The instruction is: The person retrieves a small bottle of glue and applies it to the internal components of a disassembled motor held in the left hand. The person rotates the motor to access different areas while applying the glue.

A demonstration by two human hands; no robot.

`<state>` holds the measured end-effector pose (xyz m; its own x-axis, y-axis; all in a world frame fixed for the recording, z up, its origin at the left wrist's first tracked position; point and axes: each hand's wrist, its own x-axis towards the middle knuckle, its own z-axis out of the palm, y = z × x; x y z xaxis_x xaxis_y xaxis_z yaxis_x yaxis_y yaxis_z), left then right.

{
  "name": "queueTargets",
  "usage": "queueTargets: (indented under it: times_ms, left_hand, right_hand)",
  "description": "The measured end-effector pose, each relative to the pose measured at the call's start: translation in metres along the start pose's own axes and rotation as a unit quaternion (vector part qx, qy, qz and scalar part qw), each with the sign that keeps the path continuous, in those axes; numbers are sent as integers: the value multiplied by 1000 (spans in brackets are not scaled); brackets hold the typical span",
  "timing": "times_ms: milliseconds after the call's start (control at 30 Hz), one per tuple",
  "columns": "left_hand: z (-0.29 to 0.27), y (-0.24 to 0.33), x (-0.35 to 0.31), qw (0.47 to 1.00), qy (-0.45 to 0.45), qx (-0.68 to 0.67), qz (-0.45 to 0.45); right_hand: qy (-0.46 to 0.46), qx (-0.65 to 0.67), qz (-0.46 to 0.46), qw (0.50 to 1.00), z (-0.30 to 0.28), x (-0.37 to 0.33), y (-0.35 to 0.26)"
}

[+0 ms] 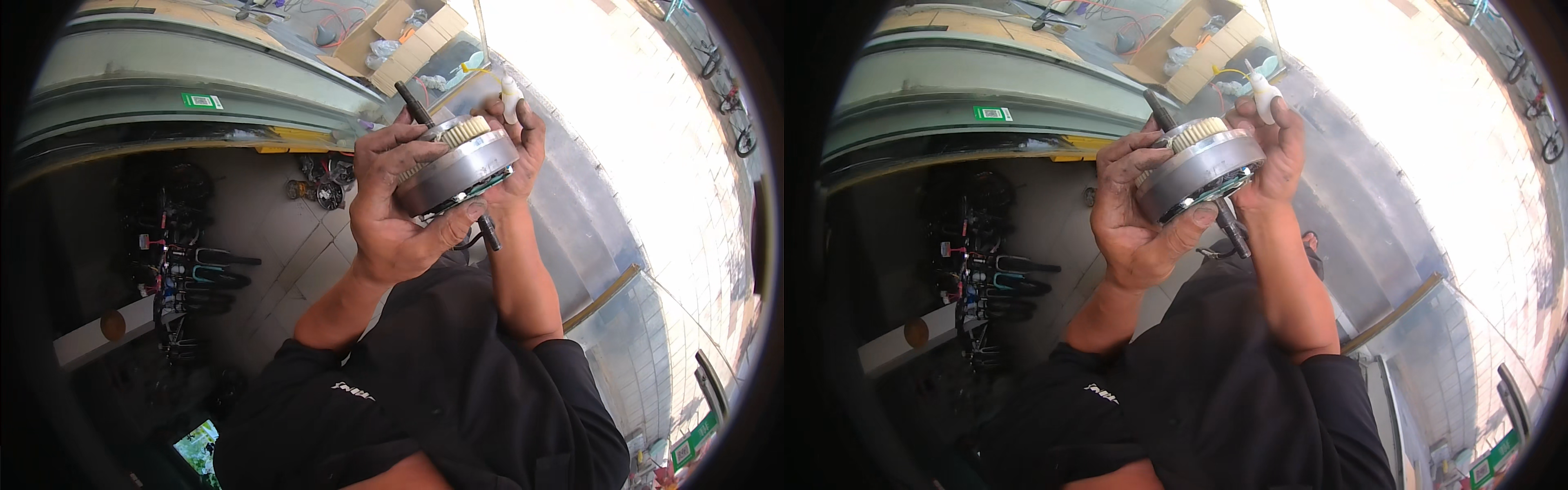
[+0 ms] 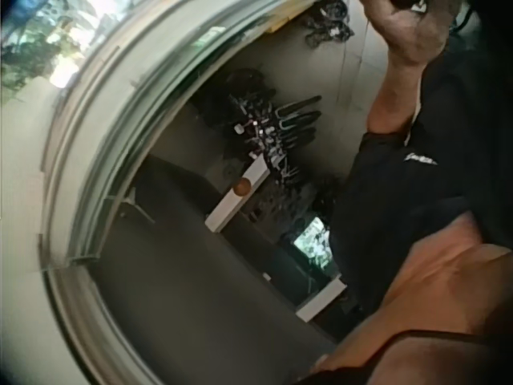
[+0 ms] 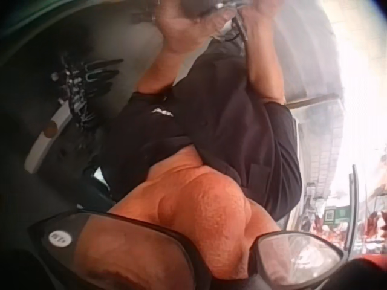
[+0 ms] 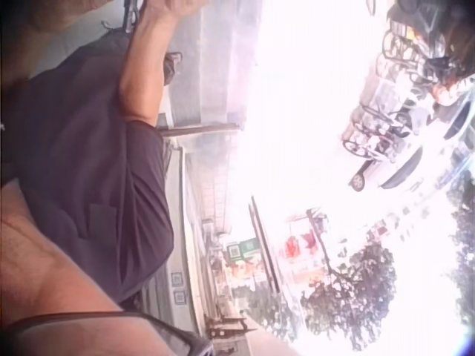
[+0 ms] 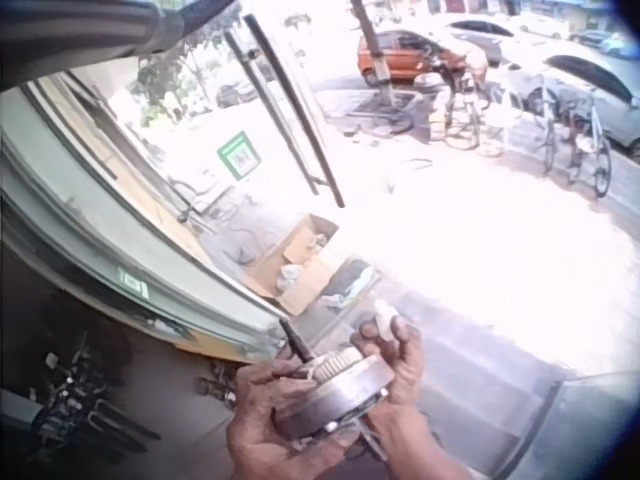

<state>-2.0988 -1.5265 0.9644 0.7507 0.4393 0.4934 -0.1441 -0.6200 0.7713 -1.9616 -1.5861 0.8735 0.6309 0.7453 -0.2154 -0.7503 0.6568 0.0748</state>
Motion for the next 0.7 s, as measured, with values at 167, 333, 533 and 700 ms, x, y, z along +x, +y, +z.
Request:
queueTargets:
  times_ms: [167, 333, 533, 700]
  left_hand:
    - [8, 2, 1, 1000, -1, -21, 6]
    - [22, 7, 5, 997, 38, -2, 64]
    - [32, 10, 3, 988, 26, 24, 150]
    - [35, 11, 1, 988, 17, 4, 151]
  right_hand:
    - [3, -11, -23, 1000, 10, -5, -6]
    - [-76, 24, 35, 996, 15, -13, -15]
    - [-72, 77, 28, 994, 18, -18, -23]
    - [-43, 69, 1, 997, 14, -19, -26]
